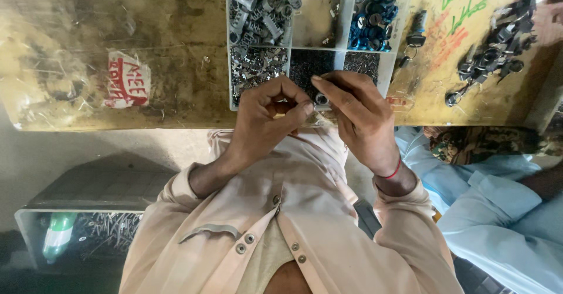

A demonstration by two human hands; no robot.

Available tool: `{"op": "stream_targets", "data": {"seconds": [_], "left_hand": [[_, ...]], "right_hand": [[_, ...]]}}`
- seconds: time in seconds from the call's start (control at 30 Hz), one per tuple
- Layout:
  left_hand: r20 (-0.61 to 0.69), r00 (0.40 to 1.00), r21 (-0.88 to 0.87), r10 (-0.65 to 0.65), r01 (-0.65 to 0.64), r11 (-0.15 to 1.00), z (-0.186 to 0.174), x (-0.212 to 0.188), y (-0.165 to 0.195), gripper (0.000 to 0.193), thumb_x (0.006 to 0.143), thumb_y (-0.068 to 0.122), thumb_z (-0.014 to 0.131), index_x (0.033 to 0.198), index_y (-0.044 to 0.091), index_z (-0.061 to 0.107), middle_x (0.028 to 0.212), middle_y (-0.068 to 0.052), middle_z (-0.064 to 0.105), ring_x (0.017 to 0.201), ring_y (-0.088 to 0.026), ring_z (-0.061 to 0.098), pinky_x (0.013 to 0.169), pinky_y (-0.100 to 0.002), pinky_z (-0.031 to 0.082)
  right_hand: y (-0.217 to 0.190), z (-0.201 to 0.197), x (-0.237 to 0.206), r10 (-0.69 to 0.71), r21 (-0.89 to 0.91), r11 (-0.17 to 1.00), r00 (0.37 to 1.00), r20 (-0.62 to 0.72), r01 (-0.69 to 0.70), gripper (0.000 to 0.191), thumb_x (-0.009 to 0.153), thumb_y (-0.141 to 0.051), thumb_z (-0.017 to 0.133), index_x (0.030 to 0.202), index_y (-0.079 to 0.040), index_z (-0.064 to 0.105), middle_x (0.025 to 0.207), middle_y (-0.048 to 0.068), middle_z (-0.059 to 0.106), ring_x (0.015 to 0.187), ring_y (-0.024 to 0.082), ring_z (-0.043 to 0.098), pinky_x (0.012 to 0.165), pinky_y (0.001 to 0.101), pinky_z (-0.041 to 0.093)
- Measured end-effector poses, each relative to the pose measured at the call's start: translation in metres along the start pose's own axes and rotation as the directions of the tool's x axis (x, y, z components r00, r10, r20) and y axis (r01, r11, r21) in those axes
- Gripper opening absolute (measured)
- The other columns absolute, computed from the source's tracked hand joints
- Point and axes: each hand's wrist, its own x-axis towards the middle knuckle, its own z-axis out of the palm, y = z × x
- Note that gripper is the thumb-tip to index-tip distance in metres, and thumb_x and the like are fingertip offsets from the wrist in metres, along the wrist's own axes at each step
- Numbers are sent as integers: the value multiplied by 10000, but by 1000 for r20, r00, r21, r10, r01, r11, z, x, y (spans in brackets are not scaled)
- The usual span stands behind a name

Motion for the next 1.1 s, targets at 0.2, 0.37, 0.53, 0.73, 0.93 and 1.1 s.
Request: {"op": "stream_targets", "data": {"seconds": [0.2,0.37,0.53,0.73,0.93,1.1], "left_hand": [[-72,994,123,77,-67,990,8,1,0,105,994,25,728,945,11,637,810,20,635,702,5,535,581,-174,425],[-62,985,161,160,-148,976,11,-1,0,117,1007,11,727,946,16,627,825,15,624,710,-5,526,594,-177,433],[-13,998,50,68,-67,997,7,3,0,103,996,14,711,945,36,623,801,8,637,621,-2,534,497,-172,445],[-39,984,182,173,-163,970,10,2,7,84,1006,-5,681,966,8,609,873,-35,627,692,-44,571,563,-190,482],[65,937,318,342,-344,883,12,1,15,40,1054,-5,614,1055,-20,577,1013,-82,648,874,-108,642,759,-220,542],[113,988,-164,-107,125,978,-5,3,12,77,1024,36,650,997,2,586,854,-64,678,726,-87,650,615,-242,572]], "right_hand": [[4,-5,-5,-62,-23,998,997,-41,61,446,914,116,746,1307,-94,711,1251,125,671,1123,281,690,944,377,575],[3,-8,-5,-104,-21,995,992,-74,102,410,897,64,806,1268,-98,744,1153,93,683,985,229,702,836,350,579],[4,-8,-5,-147,-59,988,986,-77,143,429,869,67,827,1259,-96,752,1119,70,683,939,210,709,780,337,578],[1,-5,-4,-164,-95,983,984,-76,156,462,842,108,808,1260,-81,751,1128,68,677,943,220,710,783,346,580],[-5,-8,-3,-104,-157,983,992,-71,92,454,839,122,790,1240,-90,771,1122,82,694,946,225,717,780,342,571],[6,-6,1,-6,141,990,1000,-16,8,385,885,60,821,1224,-107,747,1151,93,712,987,230,722,829,314,581]]}}
